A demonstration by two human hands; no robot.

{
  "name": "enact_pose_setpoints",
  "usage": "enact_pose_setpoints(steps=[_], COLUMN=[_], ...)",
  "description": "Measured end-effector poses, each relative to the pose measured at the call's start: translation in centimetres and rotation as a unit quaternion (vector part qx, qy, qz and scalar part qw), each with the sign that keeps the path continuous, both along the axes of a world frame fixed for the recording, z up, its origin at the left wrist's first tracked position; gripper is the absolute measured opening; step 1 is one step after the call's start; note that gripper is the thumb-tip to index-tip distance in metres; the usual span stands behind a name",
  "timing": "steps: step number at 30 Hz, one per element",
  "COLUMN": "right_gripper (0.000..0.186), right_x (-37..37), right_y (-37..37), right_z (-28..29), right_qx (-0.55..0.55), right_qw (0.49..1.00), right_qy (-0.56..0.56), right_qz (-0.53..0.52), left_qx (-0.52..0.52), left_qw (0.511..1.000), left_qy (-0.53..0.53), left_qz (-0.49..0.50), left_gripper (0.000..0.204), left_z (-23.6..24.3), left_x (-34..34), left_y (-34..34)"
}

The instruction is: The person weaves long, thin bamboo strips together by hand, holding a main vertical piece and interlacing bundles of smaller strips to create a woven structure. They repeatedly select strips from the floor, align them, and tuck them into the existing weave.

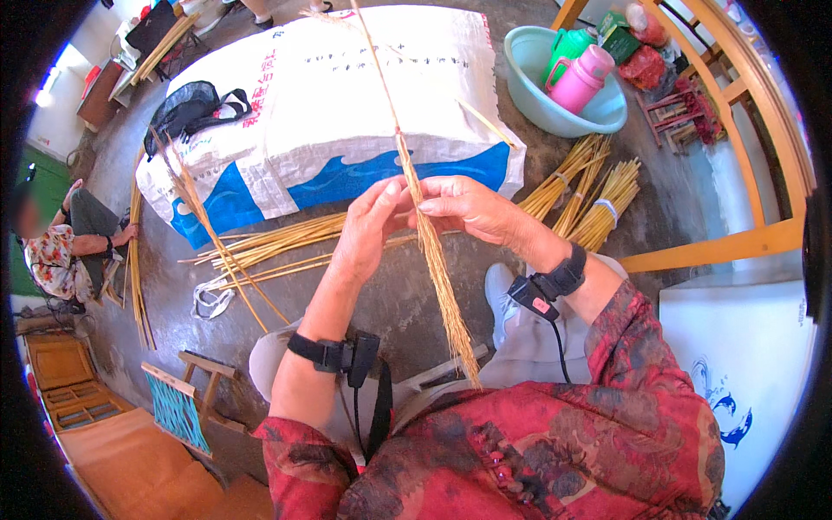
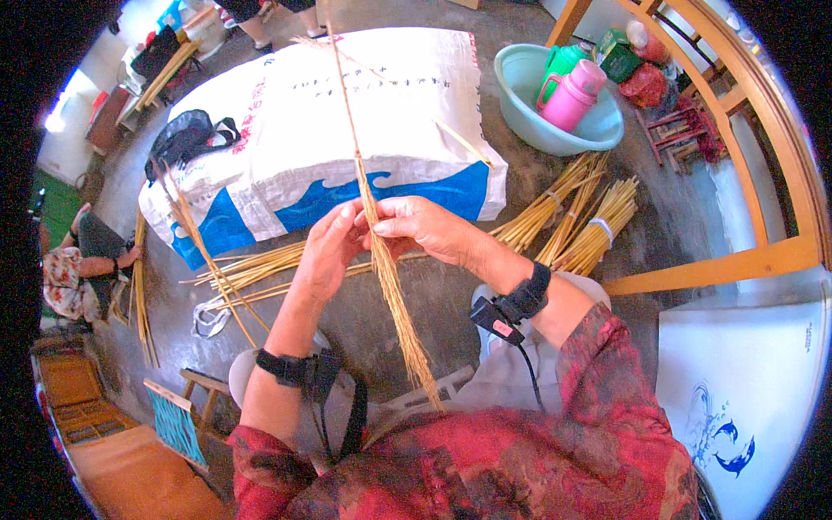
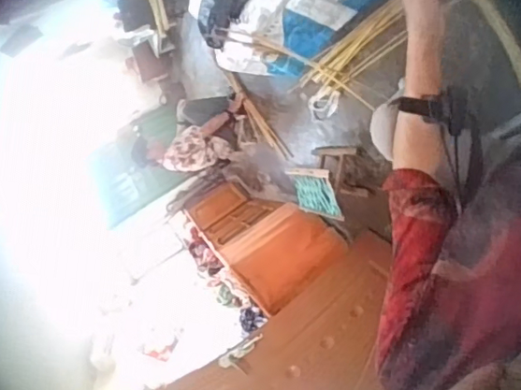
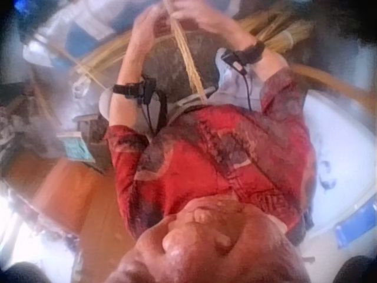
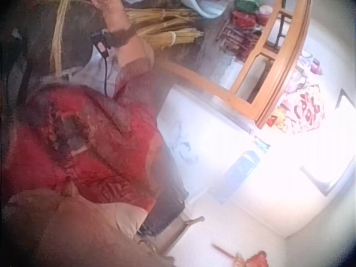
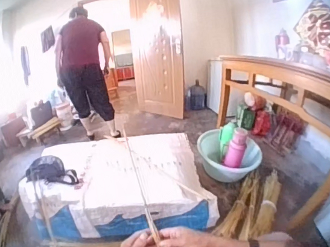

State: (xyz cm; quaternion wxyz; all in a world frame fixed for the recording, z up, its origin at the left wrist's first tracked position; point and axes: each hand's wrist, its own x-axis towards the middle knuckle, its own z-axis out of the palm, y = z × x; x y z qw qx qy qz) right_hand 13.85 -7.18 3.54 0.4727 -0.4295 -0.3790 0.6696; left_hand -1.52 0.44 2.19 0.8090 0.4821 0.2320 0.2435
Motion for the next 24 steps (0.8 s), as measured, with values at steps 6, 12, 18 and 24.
enact_pose_setpoints(steps=[6, 12, 18, 24], right_gripper=[0.028, 0.026, 0.022, 0.022], right_x=[-0.1, -0.5, -0.9, -0.2], right_y=[-0.4, -1.4, -2.7, -2.7], right_z=[-0.8, -0.2, -0.2, -0.3], right_qx=[-0.039, -0.078, -0.094, -0.048], right_qw=[0.999, 0.995, 0.994, 0.993], right_qy=[-0.013, -0.053, -0.046, -0.109], right_qz=[0.012, 0.018, 0.034, -0.001], left_qx=[-0.042, -0.106, -0.120, -0.120], left_qw=[0.999, 0.994, 0.991, 0.993], left_qy=[0.008, -0.011, -0.001, 0.012], left_qz=[-0.015, 0.037, 0.052, -0.007], left_gripper=[0.026, 0.022, 0.021, 0.024], left_z=[-0.7, -1.6, -2.1, -1.4], left_x=[0.8, 0.3, 0.8, 1.1], left_y=[0.3, 2.3, 2.6, 1.1])
